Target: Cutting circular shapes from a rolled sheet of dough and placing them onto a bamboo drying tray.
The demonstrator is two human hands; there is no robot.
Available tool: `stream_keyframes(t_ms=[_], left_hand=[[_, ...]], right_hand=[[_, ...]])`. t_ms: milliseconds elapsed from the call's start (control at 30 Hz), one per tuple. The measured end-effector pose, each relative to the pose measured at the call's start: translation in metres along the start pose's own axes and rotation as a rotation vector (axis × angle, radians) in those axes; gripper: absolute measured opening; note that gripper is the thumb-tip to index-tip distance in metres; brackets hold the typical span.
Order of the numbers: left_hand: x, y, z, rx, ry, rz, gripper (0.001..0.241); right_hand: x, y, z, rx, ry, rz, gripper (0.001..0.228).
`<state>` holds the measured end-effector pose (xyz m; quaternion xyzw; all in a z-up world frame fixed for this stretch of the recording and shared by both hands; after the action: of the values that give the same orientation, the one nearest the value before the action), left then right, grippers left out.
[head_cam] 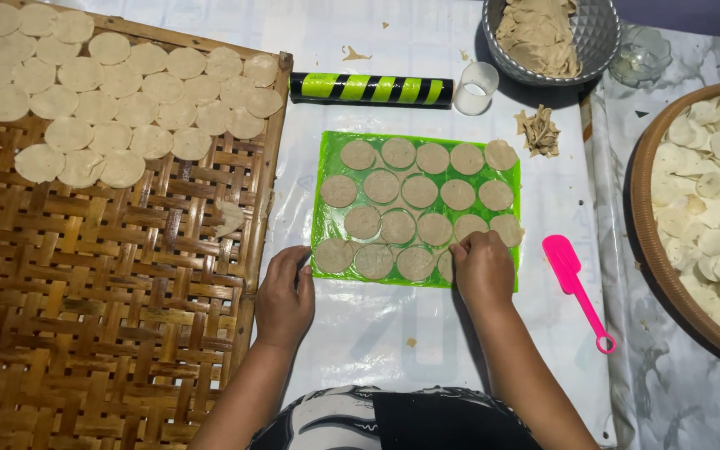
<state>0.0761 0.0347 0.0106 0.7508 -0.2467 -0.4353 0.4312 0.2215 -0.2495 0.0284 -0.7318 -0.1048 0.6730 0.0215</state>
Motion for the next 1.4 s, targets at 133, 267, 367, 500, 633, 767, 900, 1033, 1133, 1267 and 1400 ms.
stream_keyframes(t_ms=[133,267,367,500,633,767,900,1033,1133,1267,1400], left_hand=[[0.001,0.0,0.001,0.006,0.013,-0.005,0.026],[-0.002,0.002,0.0,0.023,0.019,0.003,0.026],[-0.002,0.004,0.0,0.022,0.016,0.005,0.027],[-0.002,0.003,0.0,-0.012,0.012,0.008,0.026],[-0.002,0.003,0.0,-0.004,0.015,0.005,0.026],[-0.002,0.003,-0.001,0.006,0.016,0.026,0.027],[-0.002,0.003,0.0,-0.034,-0.007,0.023,0.026],[-0.003,0.004,-0.001,0.001,0.021,0.017,0.026],[-0.002,0.003,-0.002,-0.04,0.004,0.027,0.026],[-0.002,0.002,-0.001,-0.033,0.01,0.025,0.027],[-0.001,0.002,-0.001,-0.023,0.013,0.019,0.026]], right_hand=[[0.011,0.003,0.0,0.007,0.005,-0.029,0.014],[-0.008,-0.01,0.008,-0.192,0.007,-0.253,0.01],[-0.01,-0.006,0.014,-0.257,-0.281,-0.383,0.01],[0.007,0.006,0.003,-0.137,-0.617,-0.568,0.013],[0.026,-0.002,-0.038,-0.076,-0.569,-0.758,0.019],[0.03,-0.024,-0.086,-0.117,-0.271,-0.599,0.018],[0.03,-0.046,-0.111,-0.11,-0.128,-0.394,0.013],[0.05,-0.052,-0.118,-0.191,0.025,-0.189,0.012],[0.049,-0.06,-0.119,-0.147,0.129,-0.025,0.018],[0.064,-0.062,-0.126,-0.096,0.08,-0.009,0.022],[0.07,-0.064,-0.128,-0.216,0.219,-0.084,0.012]])
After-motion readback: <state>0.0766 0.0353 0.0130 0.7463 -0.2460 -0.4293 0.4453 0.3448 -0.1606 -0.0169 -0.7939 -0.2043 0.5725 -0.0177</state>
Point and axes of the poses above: each hand's wrist, its own z-axis away from the middle knuckle, its own x-axis out of the palm, y = z × x, the point moved 4 cm from there along -z, towards the middle knuckle, and after that the axes turned 10 degrees about z, right-handed, at the moved point
